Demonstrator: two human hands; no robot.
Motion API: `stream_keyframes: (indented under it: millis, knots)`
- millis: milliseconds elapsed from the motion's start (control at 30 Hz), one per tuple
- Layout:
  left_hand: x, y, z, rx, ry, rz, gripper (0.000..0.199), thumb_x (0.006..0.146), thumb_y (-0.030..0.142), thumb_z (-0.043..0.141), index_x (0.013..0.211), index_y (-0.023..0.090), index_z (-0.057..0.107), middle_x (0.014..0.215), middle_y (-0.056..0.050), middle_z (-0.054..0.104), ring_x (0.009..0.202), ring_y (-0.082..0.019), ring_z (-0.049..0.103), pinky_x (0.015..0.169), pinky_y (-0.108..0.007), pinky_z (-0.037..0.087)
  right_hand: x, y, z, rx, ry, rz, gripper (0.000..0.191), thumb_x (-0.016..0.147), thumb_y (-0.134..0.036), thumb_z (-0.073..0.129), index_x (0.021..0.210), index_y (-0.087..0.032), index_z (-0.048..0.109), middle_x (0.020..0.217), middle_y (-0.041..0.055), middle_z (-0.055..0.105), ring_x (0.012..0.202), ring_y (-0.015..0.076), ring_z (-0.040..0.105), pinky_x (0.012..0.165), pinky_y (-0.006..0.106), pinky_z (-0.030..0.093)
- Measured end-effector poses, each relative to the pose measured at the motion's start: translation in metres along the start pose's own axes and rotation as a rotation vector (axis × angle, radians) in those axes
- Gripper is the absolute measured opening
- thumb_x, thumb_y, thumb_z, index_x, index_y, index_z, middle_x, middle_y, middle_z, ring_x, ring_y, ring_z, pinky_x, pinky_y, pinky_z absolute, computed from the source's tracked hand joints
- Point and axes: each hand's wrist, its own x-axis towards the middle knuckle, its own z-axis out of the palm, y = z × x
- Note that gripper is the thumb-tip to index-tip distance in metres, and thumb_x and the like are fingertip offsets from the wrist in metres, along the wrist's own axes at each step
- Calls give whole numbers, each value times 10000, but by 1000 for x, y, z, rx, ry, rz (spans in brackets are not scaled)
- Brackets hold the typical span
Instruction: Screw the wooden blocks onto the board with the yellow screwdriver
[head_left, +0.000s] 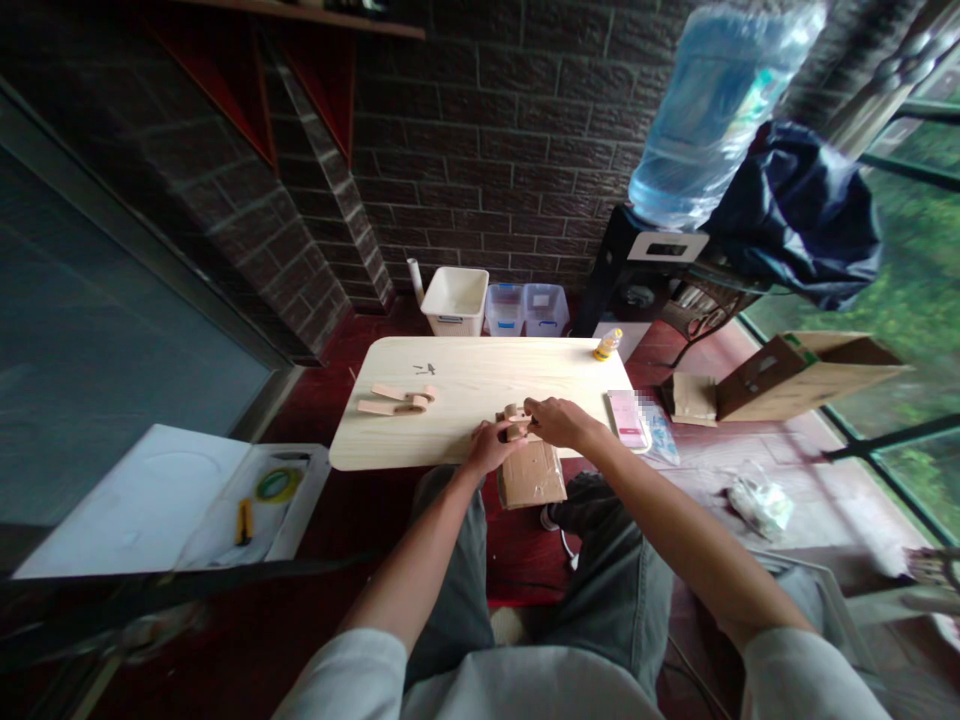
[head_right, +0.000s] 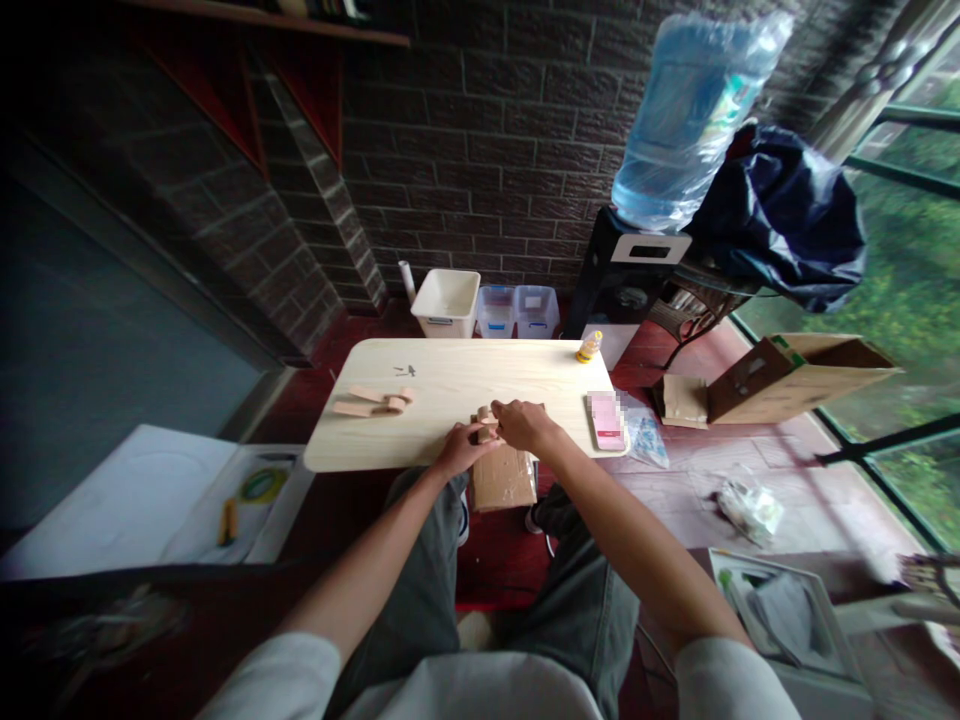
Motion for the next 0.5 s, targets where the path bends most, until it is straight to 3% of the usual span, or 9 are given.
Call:
stream_keyframes:
  millis: [500]
  knots:
    - [1, 3, -2, -34, -14, -20, 332, 745, 425, 813, 1048, 291, 793, 1047, -28, 783, 1002, -232, 681, 954, -344, 497, 2, -1, 8, -2, 2, 35, 311, 1045, -321, 441, 1284, -132, 503, 1172, 213, 710, 1090, 318, 709, 847, 383, 526]
